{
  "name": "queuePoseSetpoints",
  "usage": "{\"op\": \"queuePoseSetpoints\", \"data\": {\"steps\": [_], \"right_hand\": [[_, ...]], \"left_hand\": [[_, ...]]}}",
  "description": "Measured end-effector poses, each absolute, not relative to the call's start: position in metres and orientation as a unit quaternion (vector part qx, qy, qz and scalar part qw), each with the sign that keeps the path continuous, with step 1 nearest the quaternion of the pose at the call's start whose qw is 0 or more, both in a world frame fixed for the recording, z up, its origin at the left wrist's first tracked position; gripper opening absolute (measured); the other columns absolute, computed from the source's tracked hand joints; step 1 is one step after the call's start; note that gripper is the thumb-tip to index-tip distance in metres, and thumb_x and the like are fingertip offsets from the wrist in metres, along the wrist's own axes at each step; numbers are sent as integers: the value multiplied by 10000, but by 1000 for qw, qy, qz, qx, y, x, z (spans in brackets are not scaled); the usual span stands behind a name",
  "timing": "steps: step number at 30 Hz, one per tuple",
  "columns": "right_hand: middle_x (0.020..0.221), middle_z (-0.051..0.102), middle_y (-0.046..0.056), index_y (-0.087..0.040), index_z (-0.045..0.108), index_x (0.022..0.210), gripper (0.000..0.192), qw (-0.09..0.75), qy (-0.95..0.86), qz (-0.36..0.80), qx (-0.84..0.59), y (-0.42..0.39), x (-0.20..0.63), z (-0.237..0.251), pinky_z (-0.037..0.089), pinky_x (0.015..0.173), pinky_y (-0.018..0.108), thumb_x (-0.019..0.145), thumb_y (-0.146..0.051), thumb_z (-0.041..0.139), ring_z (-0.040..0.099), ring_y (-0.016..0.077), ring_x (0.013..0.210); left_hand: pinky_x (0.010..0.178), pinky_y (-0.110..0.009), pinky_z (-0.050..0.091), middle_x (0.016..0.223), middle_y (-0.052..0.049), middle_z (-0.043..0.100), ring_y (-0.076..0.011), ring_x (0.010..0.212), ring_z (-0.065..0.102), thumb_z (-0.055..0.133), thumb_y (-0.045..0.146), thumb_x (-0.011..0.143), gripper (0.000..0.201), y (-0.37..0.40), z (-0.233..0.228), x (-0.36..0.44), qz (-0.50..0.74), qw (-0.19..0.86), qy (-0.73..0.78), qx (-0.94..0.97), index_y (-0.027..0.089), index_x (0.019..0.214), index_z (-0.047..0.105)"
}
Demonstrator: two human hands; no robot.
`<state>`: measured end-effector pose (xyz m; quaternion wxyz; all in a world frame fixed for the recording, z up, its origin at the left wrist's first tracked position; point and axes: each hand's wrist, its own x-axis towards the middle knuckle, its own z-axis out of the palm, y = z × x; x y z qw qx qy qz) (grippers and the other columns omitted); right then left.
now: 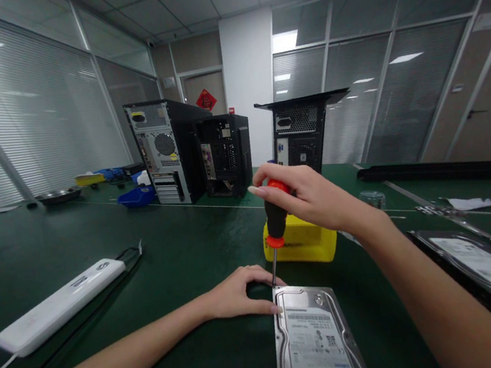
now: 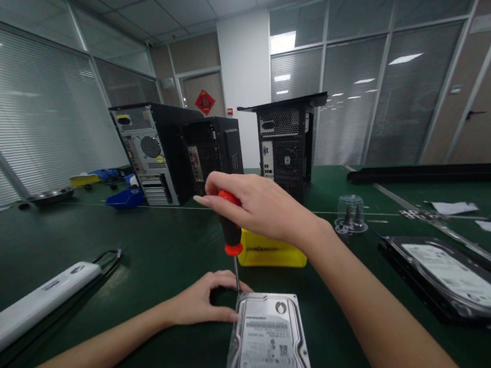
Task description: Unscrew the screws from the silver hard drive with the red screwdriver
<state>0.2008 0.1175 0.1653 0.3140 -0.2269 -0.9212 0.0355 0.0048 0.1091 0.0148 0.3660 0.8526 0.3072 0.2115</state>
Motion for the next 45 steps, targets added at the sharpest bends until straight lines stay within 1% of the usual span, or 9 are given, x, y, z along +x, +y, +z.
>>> {"op": "queuePoseSetpoints", "data": {"steps": [3,7,13,19,26,30,34,41,45], "right_hand": [[725,535,-13,-187,521,856,353,297,-921,16,-250,117,205,166,339,618,270,975,-462,333,501,130,654],[844,602,14,-200,510,992,255,271,-925,15,-266,116,211,168,359,671,295,994,-343,300,543,154,729],[751,598,4,-212,517,993,381,259,-917,-14,-303,114,209,169,359,647,304,954,-536,321,536,161,657],[792,615,10,-221,497,1033,286,249,-922,12,-297,113,210,169,364,658,301,989,-421,298,548,164,696],[719,573,-13,-208,541,987,401,278,-917,33,-284,119,208,166,369,616,282,938,-558,351,528,146,628],[902,627,34,-195,571,1055,400,302,-915,69,-258,120,211,164,413,716,302,1004,-406,235,577,170,795],[1134,620,66,-179,583,1163,380,323,-910,127,-225,119,211,166,413,869,307,1008,-333,273,562,185,1032],[810,611,10,-157,605,963,314,316,-911,164,-208,118,209,170,406,618,237,965,-402,408,556,117,675],[738,574,-10,-169,600,865,323,314,-916,100,-230,118,208,170,366,601,244,933,-450,457,525,116,649]], "left_hand": [[941,-346,403,1130,-28,654,-219,1050,577,705,412,796,406,109,15,4,208,367,310,852,247,1162,649],[939,-336,405,1129,-32,652,-215,1046,578,706,410,795,411,109,14,4,211,371,309,850,240,1165,647],[926,-332,401,1119,-28,652,-216,1032,581,715,427,783,420,110,13,3,212,364,314,851,250,1159,652],[936,-337,397,1129,-29,647,-218,1043,578,710,425,789,418,109,14,3,209,369,311,851,244,1160,649],[935,-345,402,1126,-27,649,-220,1039,578,703,434,791,422,109,14,3,209,370,312,850,252,1167,646],[939,-351,402,1127,-27,647,-219,1042,576,702,437,790,423,110,13,3,206,369,314,850,253,1166,644],[936,-348,402,1128,-30,650,-220,1041,576,701,442,790,421,109,14,3,207,369,315,850,251,1162,648],[941,-348,399,1128,-35,653,-226,1051,574,698,450,792,428,110,13,4,211,372,309,850,246,1165,648],[947,-358,398,1128,-36,649,-229,1043,577,705,465,778,442,110,12,4,207,368,321,848,250,1161,653]]}}
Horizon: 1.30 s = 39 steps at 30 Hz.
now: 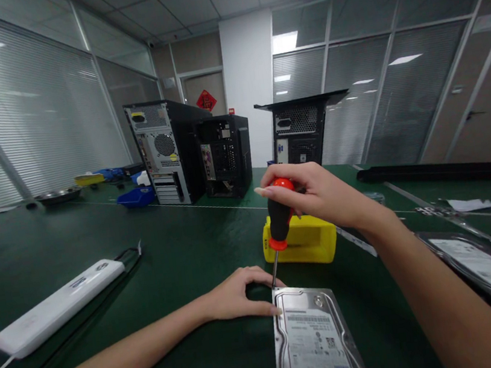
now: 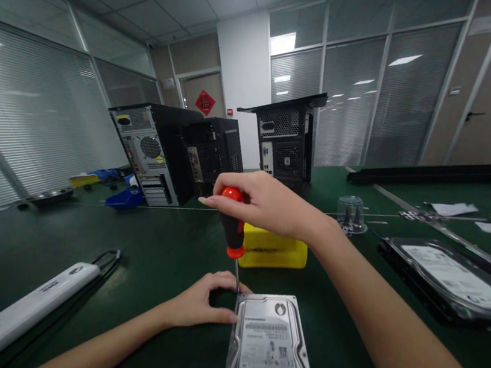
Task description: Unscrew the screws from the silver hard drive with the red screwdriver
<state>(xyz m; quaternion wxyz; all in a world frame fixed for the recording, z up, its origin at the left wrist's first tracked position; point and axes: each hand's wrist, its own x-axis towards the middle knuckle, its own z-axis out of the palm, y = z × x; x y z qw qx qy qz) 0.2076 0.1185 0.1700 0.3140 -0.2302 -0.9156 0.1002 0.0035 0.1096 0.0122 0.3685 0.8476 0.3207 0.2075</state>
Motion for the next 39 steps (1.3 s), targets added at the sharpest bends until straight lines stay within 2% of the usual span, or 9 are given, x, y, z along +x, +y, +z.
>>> {"op": "queuePoseSetpoints", "data": {"steps": [4,10,15,21,26,28,32,36,39], "right_hand": [[724,568,-5,-178,584,848,394,307,-913,44,-266,119,207,168,356,620,269,949,-498,378,526,136,660],[1037,621,48,-194,561,1105,299,303,-912,128,-242,119,211,167,414,790,311,992,-330,319,570,180,930],[901,588,17,-196,507,1149,317,291,-904,215,-228,119,206,166,456,694,272,956,-430,414,581,148,797],[822,508,-17,-187,493,1079,316,310,-910,146,-232,122,204,162,425,656,266,868,-403,586,501,125,697],[884,522,1,-186,501,1093,234,290,-915,146,-241,123,209,163,432,677,277,904,-321,526,514,129,718],[924,529,13,-183,500,1102,239,283,-915,155,-242,122,210,164,445,689,284,905,-317,520,529,137,744],[898,531,10,-176,498,1099,256,278,-912,173,-246,120,213,167,466,681,283,913,-352,509,544,134,727],[838,533,-3,-176,511,1078,259,265,-913,162,-266,117,215,170,459,658,281,913,-375,507,544,131,691],[850,550,3,-178,530,1066,262,260,-914,135,-280,115,217,172,447,686,293,911,-388,508,540,136,713]], "left_hand": [[950,-347,399,1122,-36,648,-225,1048,575,712,452,776,435,110,12,3,210,368,320,847,250,1157,655],[923,-337,413,1124,-36,639,-221,1025,575,693,464,792,431,107,14,3,212,357,315,854,252,1164,649],[918,-311,409,1132,-43,615,-207,1053,542,558,444,903,352,105,19,4,257,314,324,855,246,1186,627],[850,-316,400,869,-46,606,-204,903,510,295,325,995,373,126,46,-5,243,186,275,912,177,1072,628],[786,-330,411,860,-36,550,-207,829,487,480,292,881,173,146,55,-3,299,43,325,896,175,976,565],[773,-350,418,956,-69,531,-226,864,477,560,352,846,281,152,49,3,331,31,361,871,155,1038,507],[712,-325,446,982,-62,546,-214,833,524,679,365,766,410,163,35,13,358,81,392,844,165,1056,470],[609,-242,441,753,20,570,-143,665,560,602,247,835,172,169,32,12,342,133,385,847,168,943,494],[636,-225,452,774,9,596,-136,706,588,583,247,859,107,172,33,7,335,149,388,845,160,872,522]]}}
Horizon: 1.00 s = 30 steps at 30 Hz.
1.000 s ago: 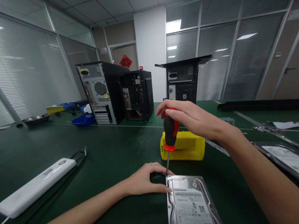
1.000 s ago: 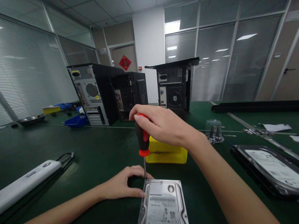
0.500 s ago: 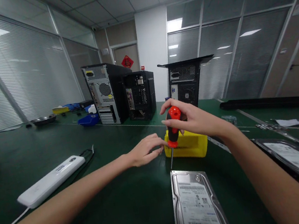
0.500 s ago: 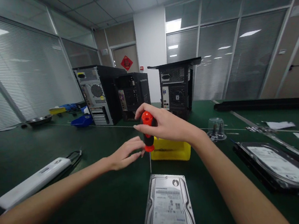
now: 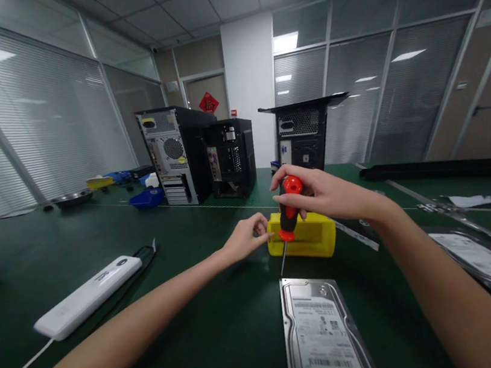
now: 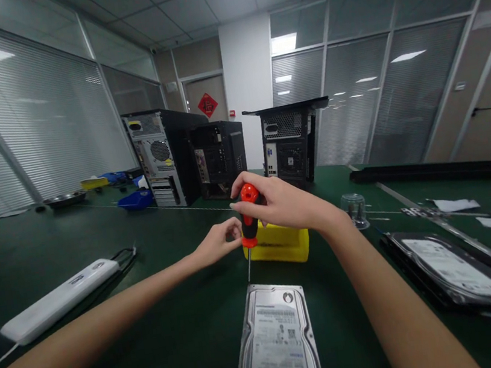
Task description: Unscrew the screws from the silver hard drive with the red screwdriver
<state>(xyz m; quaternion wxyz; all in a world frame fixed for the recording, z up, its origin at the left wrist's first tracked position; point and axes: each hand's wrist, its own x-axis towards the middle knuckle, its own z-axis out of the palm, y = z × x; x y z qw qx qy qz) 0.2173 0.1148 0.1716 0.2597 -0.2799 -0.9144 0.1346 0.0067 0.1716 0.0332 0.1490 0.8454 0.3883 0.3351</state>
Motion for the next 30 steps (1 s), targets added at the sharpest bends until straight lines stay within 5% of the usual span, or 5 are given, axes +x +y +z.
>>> {"op": "queuePoseSetpoints", "data": {"steps": [10,16,21,30], "right_hand": [[889,571,16,-206,528,1082,304,240,-914,135,-297,117,221,171,442,695,314,902,-449,500,547,157,741],[936,589,37,-195,532,1084,347,239,-914,133,-300,115,221,173,446,717,322,890,-482,505,558,175,781],[921,596,38,-200,528,1081,344,227,-916,130,-304,112,222,174,444,685,324,901,-489,481,551,176,748],[1025,597,66,-208,519,1090,367,222,-909,150,-318,113,223,174,462,717,342,894,-517,479,574,198,829]], "left_hand": [[685,-259,476,868,-18,640,-166,783,614,587,331,875,165,175,31,-20,323,102,443,830,170,898,558],[938,-464,375,1178,-170,556,-287,1111,499,425,325,957,273,143,18,-18,328,1,484,811,117,1116,504],[824,-288,448,980,-29,655,-184,909,607,522,214,899,95,125,13,12,213,9,417,884,205,950,602],[755,-349,526,959,-70,649,-196,840,645,534,273,929,205,155,18,44,115,-7,534,837,141,1077,589]]}}
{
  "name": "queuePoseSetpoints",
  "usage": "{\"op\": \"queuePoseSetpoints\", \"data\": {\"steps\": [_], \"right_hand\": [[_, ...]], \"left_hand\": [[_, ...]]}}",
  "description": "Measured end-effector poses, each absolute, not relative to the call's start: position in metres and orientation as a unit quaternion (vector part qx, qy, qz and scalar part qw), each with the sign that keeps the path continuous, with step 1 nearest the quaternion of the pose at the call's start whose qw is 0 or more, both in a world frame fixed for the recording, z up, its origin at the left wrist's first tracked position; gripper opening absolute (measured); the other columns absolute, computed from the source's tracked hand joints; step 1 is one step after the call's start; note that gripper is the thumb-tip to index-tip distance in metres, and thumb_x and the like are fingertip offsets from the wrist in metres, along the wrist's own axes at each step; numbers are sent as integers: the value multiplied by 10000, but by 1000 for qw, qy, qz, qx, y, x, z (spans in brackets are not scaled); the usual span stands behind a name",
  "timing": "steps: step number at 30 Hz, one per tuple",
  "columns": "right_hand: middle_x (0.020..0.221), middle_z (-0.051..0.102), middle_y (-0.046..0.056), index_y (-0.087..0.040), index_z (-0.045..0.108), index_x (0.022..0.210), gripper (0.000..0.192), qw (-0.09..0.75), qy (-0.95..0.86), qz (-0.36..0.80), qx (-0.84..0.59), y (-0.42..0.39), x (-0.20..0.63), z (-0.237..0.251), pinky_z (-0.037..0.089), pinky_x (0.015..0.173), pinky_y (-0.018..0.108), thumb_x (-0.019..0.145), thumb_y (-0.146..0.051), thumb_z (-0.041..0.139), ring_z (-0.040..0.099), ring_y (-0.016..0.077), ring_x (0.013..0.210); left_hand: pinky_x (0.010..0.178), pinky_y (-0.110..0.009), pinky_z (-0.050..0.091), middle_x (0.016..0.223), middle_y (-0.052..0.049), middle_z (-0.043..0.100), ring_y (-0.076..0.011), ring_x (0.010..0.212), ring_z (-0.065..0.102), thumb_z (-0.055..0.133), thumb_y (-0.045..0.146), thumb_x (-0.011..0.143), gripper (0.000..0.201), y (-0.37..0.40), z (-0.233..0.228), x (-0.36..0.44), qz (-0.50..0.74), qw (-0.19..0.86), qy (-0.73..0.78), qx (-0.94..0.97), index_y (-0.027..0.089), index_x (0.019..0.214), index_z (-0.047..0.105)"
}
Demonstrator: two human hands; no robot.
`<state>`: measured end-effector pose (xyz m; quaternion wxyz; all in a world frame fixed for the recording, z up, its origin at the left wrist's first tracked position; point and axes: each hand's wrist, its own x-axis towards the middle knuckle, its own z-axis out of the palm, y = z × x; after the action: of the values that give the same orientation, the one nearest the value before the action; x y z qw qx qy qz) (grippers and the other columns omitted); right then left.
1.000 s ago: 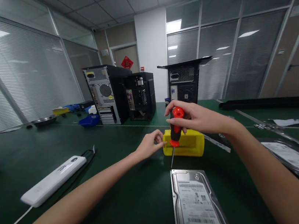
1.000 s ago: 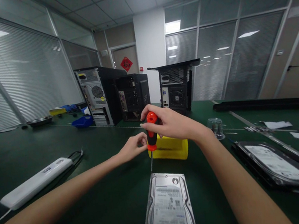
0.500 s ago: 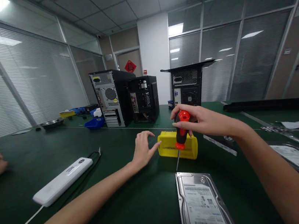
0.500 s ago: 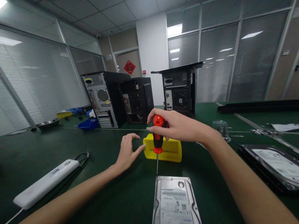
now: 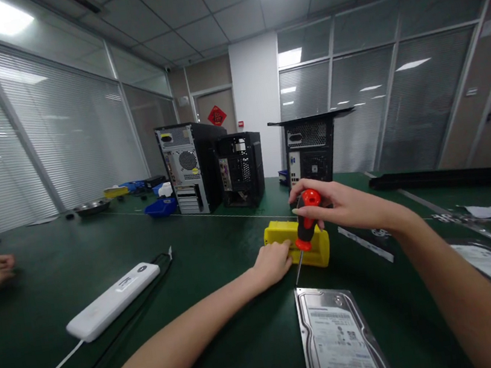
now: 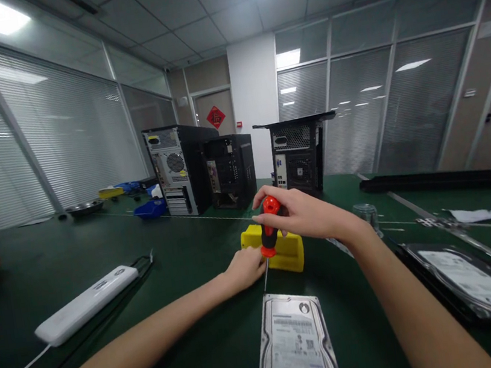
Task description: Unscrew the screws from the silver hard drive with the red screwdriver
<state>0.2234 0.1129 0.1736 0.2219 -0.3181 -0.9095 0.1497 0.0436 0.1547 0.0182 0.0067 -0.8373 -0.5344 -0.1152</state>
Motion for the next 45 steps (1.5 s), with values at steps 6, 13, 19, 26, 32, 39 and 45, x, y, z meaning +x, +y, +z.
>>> {"op": "queuePoseSetpoints", "data": {"steps": [6,13,19,26,32,39,45], "right_hand": [[995,607,56,-217,514,1119,343,218,-909,160,-317,113,223,174,470,695,339,898,-478,492,588,198,814],[1015,616,65,-206,529,1105,354,221,-911,151,-315,112,223,175,471,732,357,895,-489,493,590,212,853],[1001,618,63,-199,531,1102,364,224,-913,139,-310,111,222,174,461,744,355,897,-497,492,588,208,851],[953,602,44,-202,519,1091,340,229,-916,129,-303,109,221,174,458,701,326,901,-483,492,576,186,794],[959,606,48,-202,507,1088,321,230,-917,124,-303,108,218,174,459,719,329,912,-468,475,579,183,794],[1049,610,75,-207,513,1089,334,226,-907,137,-329,108,220,173,470,708,347,899,-481,483,589,200,818],[1026,623,68,-213,509,1117,378,226,-902,139,-339,108,219,172,471,683,341,887,-512,484,594,194,785]], "left_hand": [[808,-388,530,1085,-78,611,-194,926,621,538,322,941,270,157,12,49,-94,2,-554,-827,141,1138,571],[798,-379,525,993,-61,640,-180,877,632,524,318,947,235,156,15,47,-117,-7,-548,-828,130,1068,598],[767,-354,503,884,-85,684,-252,874,666,498,249,921,164,152,13,43,-144,-6,-538,-831,170,955,637],[721,-297,491,830,-70,686,-252,845,677,545,271,887,143,153,11,39,-158,-18,-531,-832,191,959,639],[717,-292,490,803,-65,693,-243,824,679,517,275,910,185,154,8,38,-168,-20,-500,-849,201,875,684],[768,-300,485,958,-85,699,-230,888,660,498,255,932,177,156,2,31,-192,-27,-471,-861,189,916,661],[794,-281,464,983,-62,664,-193,889,632,438,272,966,173,145,10,15,-307,-74,-455,-833,174,961,581]]}}
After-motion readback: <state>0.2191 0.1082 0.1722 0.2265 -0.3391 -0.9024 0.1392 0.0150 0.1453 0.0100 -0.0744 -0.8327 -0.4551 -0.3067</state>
